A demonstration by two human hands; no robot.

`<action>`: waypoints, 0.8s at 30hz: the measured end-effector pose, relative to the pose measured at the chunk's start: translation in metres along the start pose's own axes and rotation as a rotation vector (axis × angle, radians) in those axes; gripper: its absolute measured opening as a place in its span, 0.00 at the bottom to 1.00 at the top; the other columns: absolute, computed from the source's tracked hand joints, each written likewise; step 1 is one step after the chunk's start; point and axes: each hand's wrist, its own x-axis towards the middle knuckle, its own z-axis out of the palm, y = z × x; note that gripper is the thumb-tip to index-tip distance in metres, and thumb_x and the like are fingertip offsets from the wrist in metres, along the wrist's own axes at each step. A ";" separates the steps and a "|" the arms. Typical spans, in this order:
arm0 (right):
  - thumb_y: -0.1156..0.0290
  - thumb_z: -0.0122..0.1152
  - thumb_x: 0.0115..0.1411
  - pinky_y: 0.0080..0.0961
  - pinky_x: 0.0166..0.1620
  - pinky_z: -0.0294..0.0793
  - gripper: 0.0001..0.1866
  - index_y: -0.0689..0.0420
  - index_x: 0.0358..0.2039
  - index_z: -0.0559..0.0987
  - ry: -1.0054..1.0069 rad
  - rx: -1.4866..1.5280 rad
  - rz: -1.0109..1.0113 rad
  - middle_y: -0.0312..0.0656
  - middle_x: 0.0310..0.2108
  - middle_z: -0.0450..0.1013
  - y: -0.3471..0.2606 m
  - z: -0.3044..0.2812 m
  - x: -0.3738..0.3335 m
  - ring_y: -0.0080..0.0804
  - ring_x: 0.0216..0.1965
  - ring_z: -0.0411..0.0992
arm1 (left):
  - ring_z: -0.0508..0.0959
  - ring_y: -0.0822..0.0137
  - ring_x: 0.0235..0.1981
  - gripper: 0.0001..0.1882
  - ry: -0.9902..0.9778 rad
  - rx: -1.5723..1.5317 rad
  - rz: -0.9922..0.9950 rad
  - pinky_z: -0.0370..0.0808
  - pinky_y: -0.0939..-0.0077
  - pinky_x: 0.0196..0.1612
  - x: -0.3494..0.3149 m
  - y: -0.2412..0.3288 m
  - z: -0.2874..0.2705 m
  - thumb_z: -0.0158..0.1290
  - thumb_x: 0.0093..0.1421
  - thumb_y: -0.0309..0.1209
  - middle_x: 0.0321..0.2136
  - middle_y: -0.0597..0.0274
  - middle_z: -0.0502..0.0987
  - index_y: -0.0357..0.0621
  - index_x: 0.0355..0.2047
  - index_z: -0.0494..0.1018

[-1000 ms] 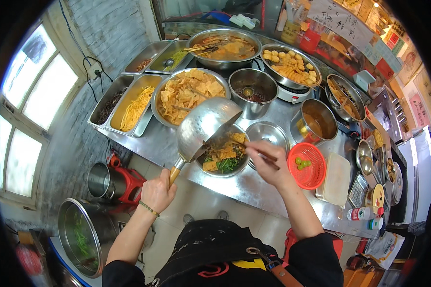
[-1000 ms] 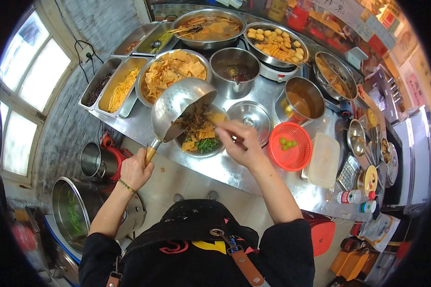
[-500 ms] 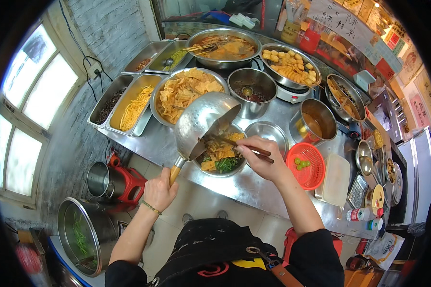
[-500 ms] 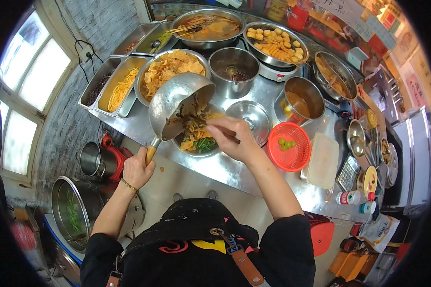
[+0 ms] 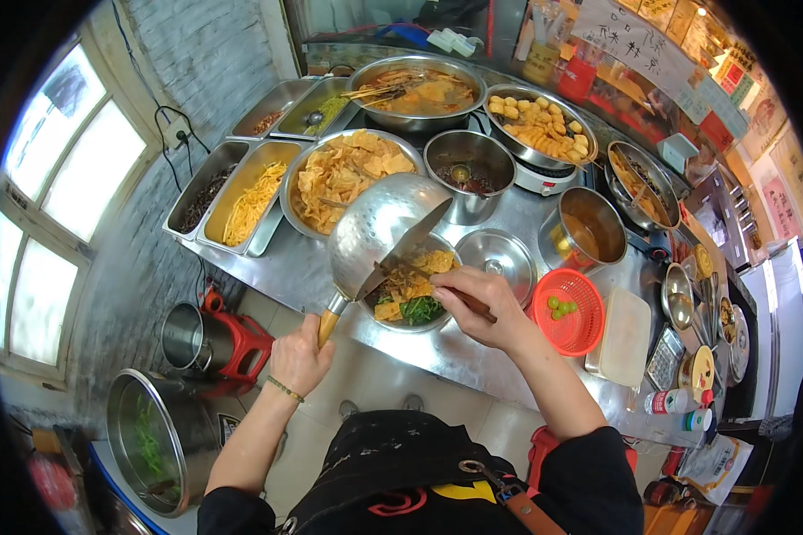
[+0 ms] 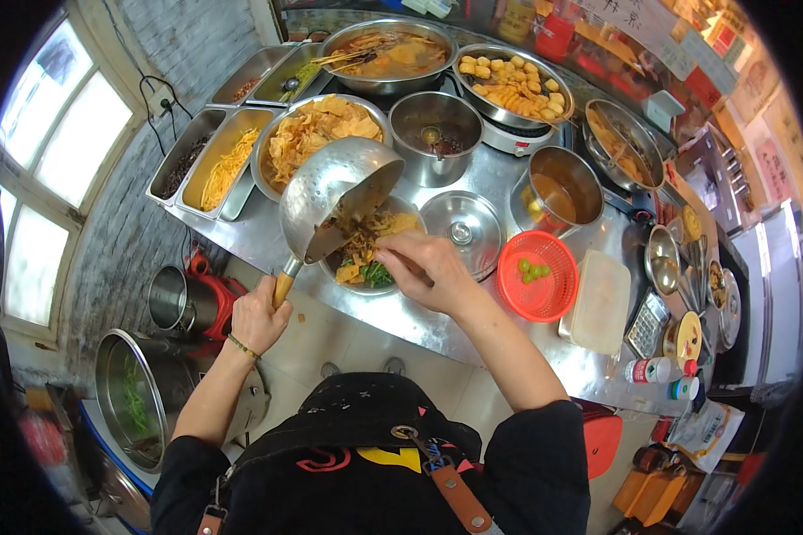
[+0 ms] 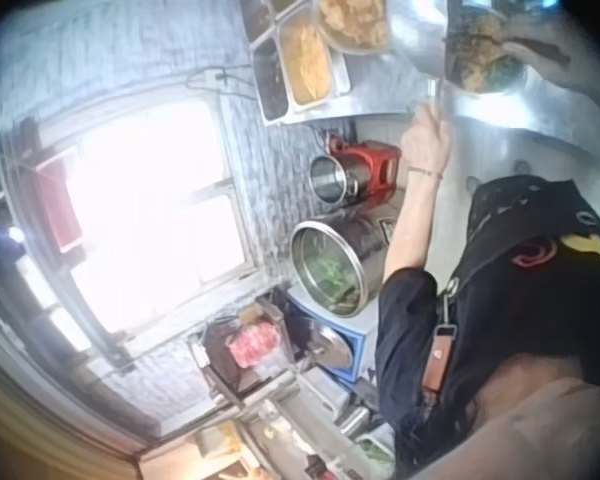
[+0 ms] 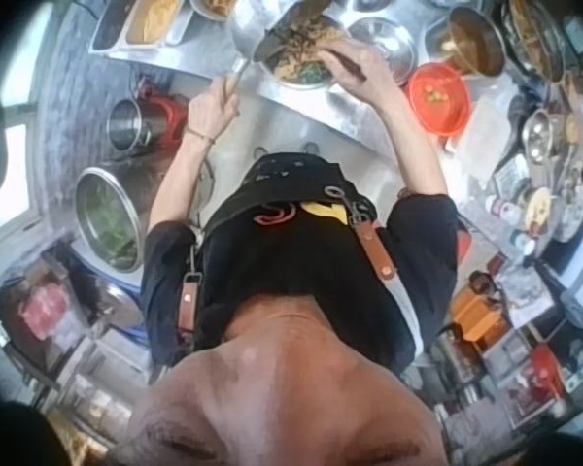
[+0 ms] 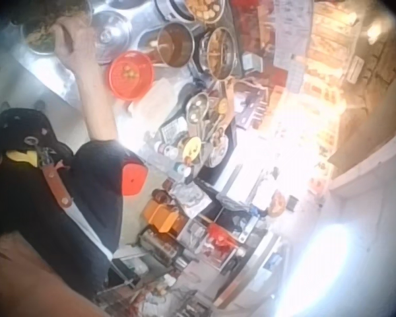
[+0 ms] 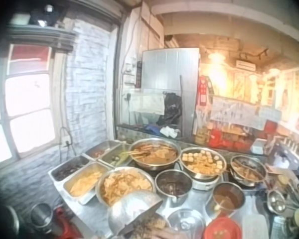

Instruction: The person assembles a noodle dish in a small metal pan by adding various ingredients from containers, including greens, tofu skin, and sauces, then transfers the contents into a serving bowl. The person repeats the process to prepare a second dish, adding noodles and vegetables from a large pot.

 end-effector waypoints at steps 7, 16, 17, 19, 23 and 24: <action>0.75 0.58 0.56 0.23 0.35 0.72 0.07 0.64 0.34 0.78 0.102 0.069 -0.008 0.46 0.29 0.75 0.002 0.005 0.009 0.33 0.31 0.74 | 0.74 0.43 0.20 0.11 0.020 -0.026 -0.013 0.71 0.52 0.25 0.003 0.004 0.005 0.53 0.49 0.31 0.16 0.45 0.72 0.39 0.30 0.65; 0.73 0.60 0.56 0.17 0.28 0.70 0.08 0.63 0.35 0.79 0.152 0.228 0.136 0.41 0.28 0.77 0.002 0.011 0.005 0.20 0.26 0.73 | 0.74 0.42 0.21 0.11 0.024 -0.009 -0.054 0.70 0.51 0.25 0.003 0.003 0.004 0.53 0.48 0.31 0.16 0.43 0.72 0.41 0.30 0.65; 0.74 0.59 0.57 0.17 0.29 0.70 0.08 0.62 0.36 0.79 0.161 0.227 0.213 0.41 0.28 0.77 0.005 0.006 0.002 0.20 0.26 0.73 | 0.74 0.43 0.20 0.12 0.043 -0.029 -0.090 0.71 0.52 0.25 0.001 0.001 0.005 0.53 0.48 0.31 0.16 0.43 0.72 0.40 0.31 0.65; 0.74 0.59 0.57 0.16 0.30 0.71 0.08 0.62 0.37 0.78 0.160 0.225 0.379 0.38 0.29 0.76 0.006 -0.005 -0.002 0.18 0.27 0.72 | 0.73 0.43 0.20 0.12 0.081 -0.070 -0.162 0.71 0.53 0.26 -0.003 -0.006 0.009 0.53 0.47 0.30 0.16 0.43 0.71 0.40 0.32 0.66; 0.75 0.59 0.56 0.14 0.30 0.71 0.07 0.62 0.36 0.78 0.327 0.238 0.136 0.38 0.29 0.76 -0.021 -0.010 0.013 0.19 0.26 0.72 | 0.72 0.64 0.10 0.08 -0.049 -0.632 -0.521 0.69 0.70 0.15 -0.008 0.010 -0.008 0.51 0.50 0.25 0.12 0.57 0.70 0.38 0.31 0.66; 0.77 0.60 0.54 0.19 0.31 0.73 0.07 0.62 0.35 0.78 0.285 0.052 -0.003 0.43 0.29 0.76 -0.032 -0.012 0.022 0.26 0.27 0.74 | 0.71 0.67 0.10 0.07 -0.089 -0.789 -0.557 0.68 0.73 0.13 -0.010 0.012 -0.013 0.50 0.50 0.25 0.12 0.59 0.70 0.38 0.31 0.66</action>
